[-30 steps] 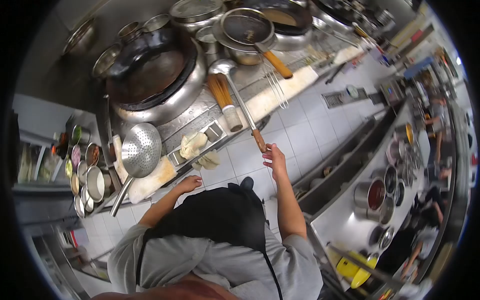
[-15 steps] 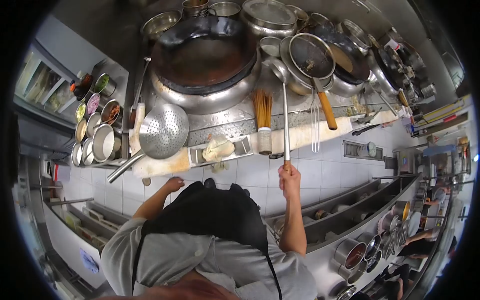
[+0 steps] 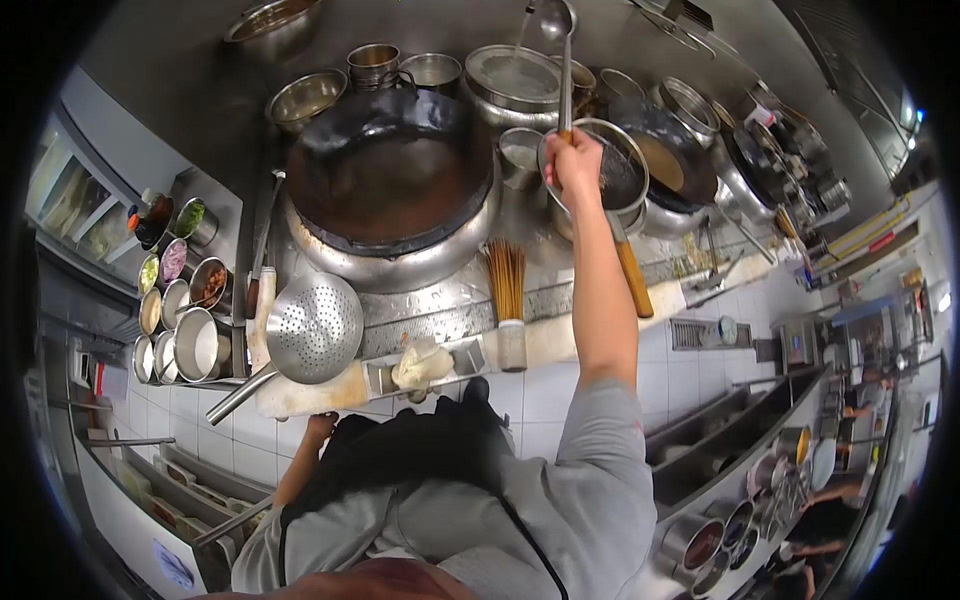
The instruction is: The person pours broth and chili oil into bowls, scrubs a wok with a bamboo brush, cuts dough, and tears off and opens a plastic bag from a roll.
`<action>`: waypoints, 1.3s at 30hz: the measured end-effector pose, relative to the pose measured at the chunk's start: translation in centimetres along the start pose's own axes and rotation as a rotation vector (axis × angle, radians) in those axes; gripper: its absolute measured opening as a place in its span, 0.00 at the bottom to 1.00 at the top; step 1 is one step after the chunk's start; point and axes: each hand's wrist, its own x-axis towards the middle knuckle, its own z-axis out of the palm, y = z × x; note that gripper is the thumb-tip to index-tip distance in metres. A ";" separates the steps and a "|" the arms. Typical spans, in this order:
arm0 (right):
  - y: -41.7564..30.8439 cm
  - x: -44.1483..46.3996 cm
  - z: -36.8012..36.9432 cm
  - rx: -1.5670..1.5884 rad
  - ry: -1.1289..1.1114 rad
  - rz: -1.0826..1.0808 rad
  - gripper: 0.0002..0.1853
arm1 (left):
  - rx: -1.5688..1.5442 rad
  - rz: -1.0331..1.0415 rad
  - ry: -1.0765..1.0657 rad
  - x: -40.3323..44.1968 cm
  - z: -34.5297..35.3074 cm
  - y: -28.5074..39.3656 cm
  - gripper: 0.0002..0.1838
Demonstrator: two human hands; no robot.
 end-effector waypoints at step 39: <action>8.1 -30.0 22.2 -0.253 -0.524 0.016 0.35 | -0.094 0.256 -1.147 -6.9 -5.5 33.1 0.21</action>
